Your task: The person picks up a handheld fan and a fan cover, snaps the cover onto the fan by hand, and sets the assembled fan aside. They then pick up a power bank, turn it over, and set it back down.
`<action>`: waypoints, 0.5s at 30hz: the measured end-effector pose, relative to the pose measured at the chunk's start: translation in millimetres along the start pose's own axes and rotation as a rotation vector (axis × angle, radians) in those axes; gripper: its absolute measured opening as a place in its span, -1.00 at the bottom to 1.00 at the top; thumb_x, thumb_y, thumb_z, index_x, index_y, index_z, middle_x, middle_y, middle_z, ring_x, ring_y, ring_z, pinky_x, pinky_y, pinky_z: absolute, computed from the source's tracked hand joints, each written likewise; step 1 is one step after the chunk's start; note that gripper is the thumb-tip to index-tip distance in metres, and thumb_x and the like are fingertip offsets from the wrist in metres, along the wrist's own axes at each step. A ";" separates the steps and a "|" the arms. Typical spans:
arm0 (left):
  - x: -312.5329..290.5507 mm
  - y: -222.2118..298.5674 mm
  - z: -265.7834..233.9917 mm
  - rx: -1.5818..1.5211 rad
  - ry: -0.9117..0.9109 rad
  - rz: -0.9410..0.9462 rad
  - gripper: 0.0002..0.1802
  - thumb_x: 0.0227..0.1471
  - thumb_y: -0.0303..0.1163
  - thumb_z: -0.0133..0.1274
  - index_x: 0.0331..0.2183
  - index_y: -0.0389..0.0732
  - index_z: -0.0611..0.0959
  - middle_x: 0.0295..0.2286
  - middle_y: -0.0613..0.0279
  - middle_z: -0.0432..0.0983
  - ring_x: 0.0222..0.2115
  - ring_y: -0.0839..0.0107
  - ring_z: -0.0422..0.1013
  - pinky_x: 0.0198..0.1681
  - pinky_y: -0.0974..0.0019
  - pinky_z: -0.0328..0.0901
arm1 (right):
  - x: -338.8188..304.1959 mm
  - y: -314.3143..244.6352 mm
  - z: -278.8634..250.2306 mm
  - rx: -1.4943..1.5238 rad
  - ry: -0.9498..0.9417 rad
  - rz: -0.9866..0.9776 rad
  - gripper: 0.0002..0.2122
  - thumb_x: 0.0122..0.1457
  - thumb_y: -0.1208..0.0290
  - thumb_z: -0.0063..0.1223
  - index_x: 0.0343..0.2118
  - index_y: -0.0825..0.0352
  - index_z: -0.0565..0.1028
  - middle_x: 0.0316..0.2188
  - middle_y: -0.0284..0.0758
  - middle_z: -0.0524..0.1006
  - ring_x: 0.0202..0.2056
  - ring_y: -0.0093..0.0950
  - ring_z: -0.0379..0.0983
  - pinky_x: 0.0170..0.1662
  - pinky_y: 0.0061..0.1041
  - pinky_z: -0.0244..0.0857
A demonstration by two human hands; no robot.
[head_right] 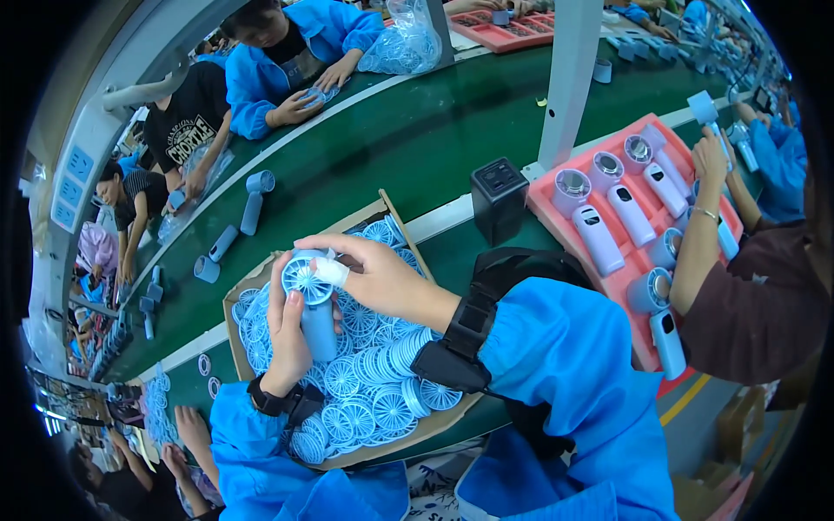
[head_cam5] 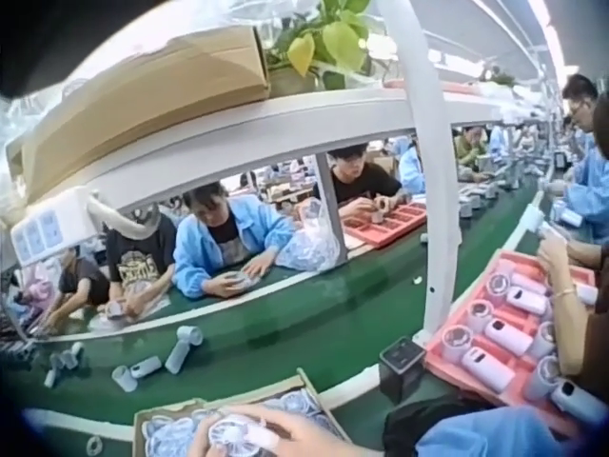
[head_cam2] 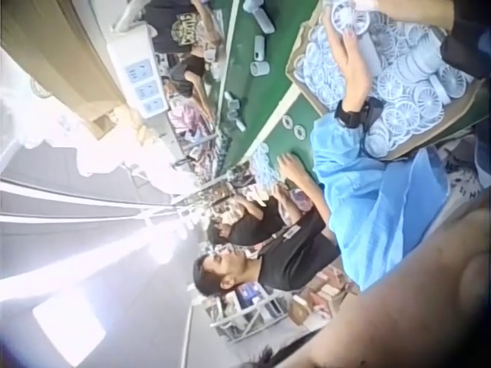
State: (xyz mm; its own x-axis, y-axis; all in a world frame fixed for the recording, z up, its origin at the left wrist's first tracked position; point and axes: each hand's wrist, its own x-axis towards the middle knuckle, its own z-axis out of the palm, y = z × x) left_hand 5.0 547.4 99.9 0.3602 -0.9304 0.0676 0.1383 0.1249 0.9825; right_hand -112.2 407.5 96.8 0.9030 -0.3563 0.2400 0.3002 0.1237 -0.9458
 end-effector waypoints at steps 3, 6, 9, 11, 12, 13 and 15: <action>-1.0 -3.7 -4.6 0.146 -0.014 0.068 -0.46 0.20 -0.30 -0.24 0.17 -0.16 0.10 -0.29 0.13 0.41 -0.45 0.46 0.42 -0.48 0.44 0.36 | -1.5 2.2 5.0 -0.113 0.014 -0.119 -0.64 0.19 0.50 -0.10 0.07 0.33 0.28 -0.05 -0.26 0.38 -0.02 -0.48 0.33 -0.01 -0.51 0.26; -4.9 -3.7 -5.0 0.222 -0.039 0.039 -0.47 0.20 -0.29 -0.26 0.18 -0.14 0.09 -0.28 0.10 0.41 -0.45 0.44 0.43 -0.48 0.42 0.37 | -4.0 5.0 4.7 -0.192 0.024 -0.172 -0.66 0.21 0.51 -0.14 0.06 0.33 0.28 -0.08 -0.25 0.39 -0.05 -0.47 0.35 -0.02 -0.51 0.27; -3.5 -6.3 -9.1 0.223 -0.062 0.003 -0.46 0.21 -0.26 -0.28 0.18 -0.10 0.07 -0.28 0.07 0.40 -0.45 0.42 0.43 -0.48 0.41 0.38 | -2.9 6.2 1.7 -0.240 0.022 -0.174 -0.66 0.21 0.52 -0.16 0.06 0.33 0.28 -0.10 -0.25 0.40 -0.07 -0.47 0.36 -0.03 -0.50 0.27; 0.5 -7.3 -10.3 0.145 -0.066 -0.046 -0.46 0.22 -0.23 -0.30 0.19 -0.07 0.04 -0.27 0.05 0.39 -0.45 0.40 0.43 -0.48 0.40 0.38 | -1.2 3.7 0.4 -0.151 0.001 -0.023 -0.65 0.20 0.51 -0.15 0.07 0.32 0.26 -0.08 -0.22 0.37 -0.06 -0.44 0.34 -0.04 -0.48 0.28; 3.2 -5.4 -8.8 0.150 -0.074 -0.041 -0.46 0.22 -0.23 -0.30 0.19 -0.07 0.04 -0.27 0.05 0.39 -0.45 0.40 0.43 -0.48 0.40 0.38 | -0.4 2.6 -0.3 -0.106 -0.009 0.051 -0.65 0.20 0.50 -0.14 0.07 0.31 0.26 -0.07 -0.21 0.35 -0.06 -0.42 0.33 -0.05 -0.47 0.28; 4.4 -3.4 -6.5 0.123 -0.059 -0.061 -0.45 0.22 -0.21 -0.30 0.19 -0.05 0.02 -0.28 0.05 0.39 -0.46 0.39 0.43 -0.49 0.39 0.38 | -0.4 3.4 -0.3 -0.103 -0.006 0.043 -0.65 0.20 0.50 -0.14 0.07 0.31 0.26 -0.07 -0.21 0.35 -0.06 -0.42 0.33 -0.05 -0.47 0.28; 7.4 0.3 -2.6 0.070 -0.030 -0.102 -0.44 0.23 -0.17 -0.31 0.20 -0.01 -0.01 -0.30 0.04 0.39 -0.46 0.39 0.42 -0.49 0.39 0.38 | -1.5 7.2 -0.2 -0.204 0.003 -0.044 -0.62 0.18 0.47 -0.09 0.08 0.31 0.24 -0.04 -0.19 0.30 -0.05 -0.38 0.31 -0.05 -0.45 0.27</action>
State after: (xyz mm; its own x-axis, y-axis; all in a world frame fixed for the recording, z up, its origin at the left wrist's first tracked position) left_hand 10.1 541.4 100.2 0.3195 -0.9471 -0.0291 0.1075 0.0057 0.9942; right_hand -111.5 408.8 89.6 0.8894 -0.3599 0.2820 0.2709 -0.0820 -0.9591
